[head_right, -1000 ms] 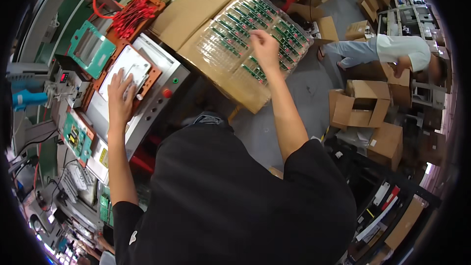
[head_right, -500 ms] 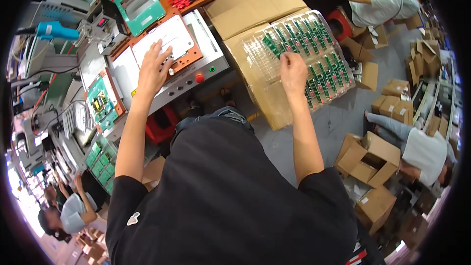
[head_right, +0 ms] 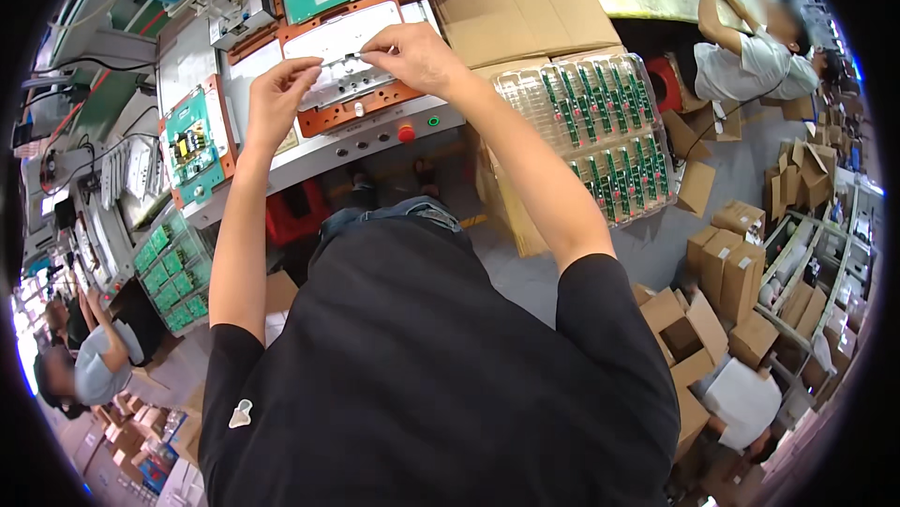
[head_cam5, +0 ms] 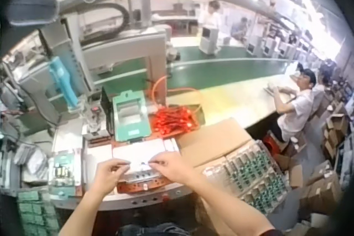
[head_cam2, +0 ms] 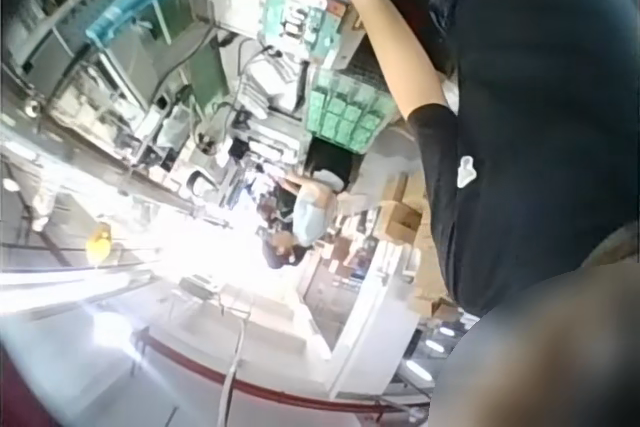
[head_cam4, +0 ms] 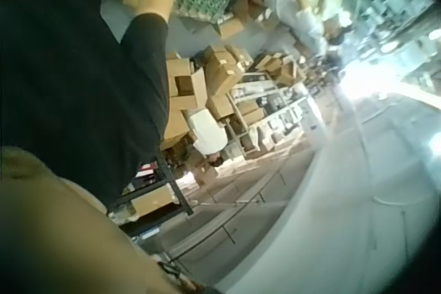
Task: The worker is assembling and testing electronic circuit boards by placing them into testing jigs and connecting components.
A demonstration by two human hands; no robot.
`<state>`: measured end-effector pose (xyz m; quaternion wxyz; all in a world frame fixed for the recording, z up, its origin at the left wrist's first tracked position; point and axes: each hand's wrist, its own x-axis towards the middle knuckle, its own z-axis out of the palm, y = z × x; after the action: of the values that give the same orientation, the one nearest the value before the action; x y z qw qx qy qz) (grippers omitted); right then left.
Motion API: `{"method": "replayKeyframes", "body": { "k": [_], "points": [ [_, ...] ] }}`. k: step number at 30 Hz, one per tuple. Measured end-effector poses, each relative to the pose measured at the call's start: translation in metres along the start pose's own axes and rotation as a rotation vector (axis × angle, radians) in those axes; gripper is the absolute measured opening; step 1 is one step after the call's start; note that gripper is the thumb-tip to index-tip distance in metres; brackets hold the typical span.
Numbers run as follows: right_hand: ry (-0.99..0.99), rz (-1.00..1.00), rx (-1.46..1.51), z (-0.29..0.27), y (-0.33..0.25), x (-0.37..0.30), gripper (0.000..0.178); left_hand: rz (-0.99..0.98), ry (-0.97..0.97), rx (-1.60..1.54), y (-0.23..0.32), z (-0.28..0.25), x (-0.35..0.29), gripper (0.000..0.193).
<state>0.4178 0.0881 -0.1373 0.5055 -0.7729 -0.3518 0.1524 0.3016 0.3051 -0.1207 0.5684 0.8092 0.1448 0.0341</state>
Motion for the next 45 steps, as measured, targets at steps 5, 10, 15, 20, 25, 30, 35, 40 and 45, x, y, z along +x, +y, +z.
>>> {"method": "replayKeyframes", "body": {
  "k": [5,10,15,20,25,30,35,40,45],
  "points": [
    [-0.028,-0.27,-0.153,0.0,0.014,-0.002,0.017,0.238,0.0,0.162,-0.012,0.007,-0.009,0.016],
    [-0.06,-0.297,-0.186,-0.004,0.012,-0.007,0.016,0.289,0.019,0.229,-0.015,0.012,-0.017,0.018],
    [-0.136,-0.319,-0.227,-0.007,0.014,-0.013,0.018,0.376,-0.031,0.381,-0.018,0.011,-0.028,0.02],
    [0.087,-0.454,-0.26,-0.018,0.007,0.015,0.021,0.454,0.224,0.431,-0.006,0.031,-0.051,0.025],
    [0.375,-0.504,-0.477,-0.02,-0.006,0.157,0.028,0.442,0.299,0.458,-0.018,0.077,-0.074,0.027],
    [0.29,-0.313,-0.692,-0.033,0.018,0.237,0.025,0.491,0.357,0.459,-0.022,0.085,-0.073,0.022],
    [0.165,-0.473,-0.196,-0.06,-0.083,0.102,0.028,0.479,0.433,0.428,-0.022,0.085,-0.072,0.02],
    [0.145,-0.693,-0.309,-0.017,-0.004,-0.036,0.018,0.425,0.479,0.302,-0.021,0.067,-0.098,0.016],
    [0.118,-0.517,-0.386,0.024,0.015,-0.072,0.033,0.376,0.396,0.368,0.003,0.063,-0.081,0.022]
  ]
}}
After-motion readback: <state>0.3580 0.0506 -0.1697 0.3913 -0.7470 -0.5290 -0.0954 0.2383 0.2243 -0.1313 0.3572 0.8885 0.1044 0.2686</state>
